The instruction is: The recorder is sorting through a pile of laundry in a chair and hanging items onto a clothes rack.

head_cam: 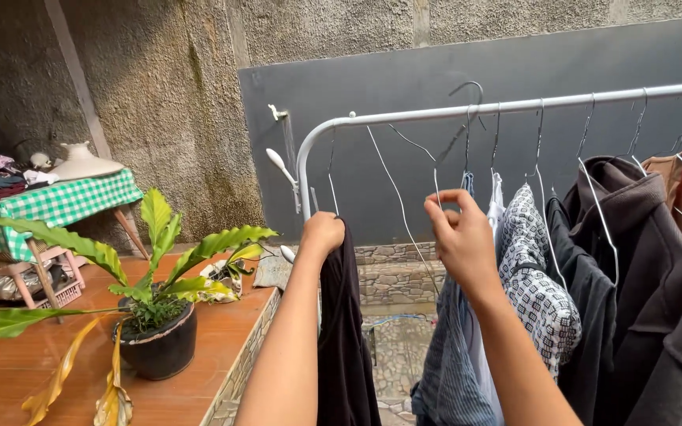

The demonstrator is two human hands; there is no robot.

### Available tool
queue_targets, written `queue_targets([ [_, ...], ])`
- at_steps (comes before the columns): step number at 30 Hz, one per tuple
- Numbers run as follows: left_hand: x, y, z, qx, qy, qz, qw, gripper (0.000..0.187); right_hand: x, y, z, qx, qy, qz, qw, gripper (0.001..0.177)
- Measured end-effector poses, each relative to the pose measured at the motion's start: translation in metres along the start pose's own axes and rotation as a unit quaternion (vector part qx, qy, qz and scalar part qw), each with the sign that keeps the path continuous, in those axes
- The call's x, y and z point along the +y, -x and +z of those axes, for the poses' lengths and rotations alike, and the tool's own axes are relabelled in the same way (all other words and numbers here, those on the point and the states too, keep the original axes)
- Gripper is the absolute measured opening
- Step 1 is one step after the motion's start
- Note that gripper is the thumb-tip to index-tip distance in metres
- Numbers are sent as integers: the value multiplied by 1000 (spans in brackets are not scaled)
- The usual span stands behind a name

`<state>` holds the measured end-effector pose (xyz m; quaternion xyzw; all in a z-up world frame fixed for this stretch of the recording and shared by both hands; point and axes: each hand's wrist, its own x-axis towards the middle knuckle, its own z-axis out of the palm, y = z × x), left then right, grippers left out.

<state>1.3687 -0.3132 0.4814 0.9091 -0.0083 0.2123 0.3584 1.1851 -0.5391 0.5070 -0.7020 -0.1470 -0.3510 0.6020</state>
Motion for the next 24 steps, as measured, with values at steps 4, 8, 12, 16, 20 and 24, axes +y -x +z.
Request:
queue_targets([
  [4, -27, -10, 16, 13, 0, 20, 1000, 32, -23, 20, 1, 39, -33, -11, 999, 29],
  [8, -21, 19, 6, 33, 10, 38, 999, 29, -29, 31, -2, 32, -15, 28, 999, 31],
  [12, 41, 81, -44, 82, 60, -3, 995, 23, -17, 38, -21, 45, 13, 79, 996, 30],
  [16, 70, 86, -61, 54, 70, 6, 996, 25, -17, 37, -43, 42, -28, 142, 989, 43],
  [20, 74, 67, -47, 20, 96, 21, 995, 26, -40, 38, -55, 53, 58, 128, 989, 46],
  [24, 71, 46, -21, 17, 88, 50, 995, 27, -52, 34, -61, 35, 65, 113, 991, 39],
])
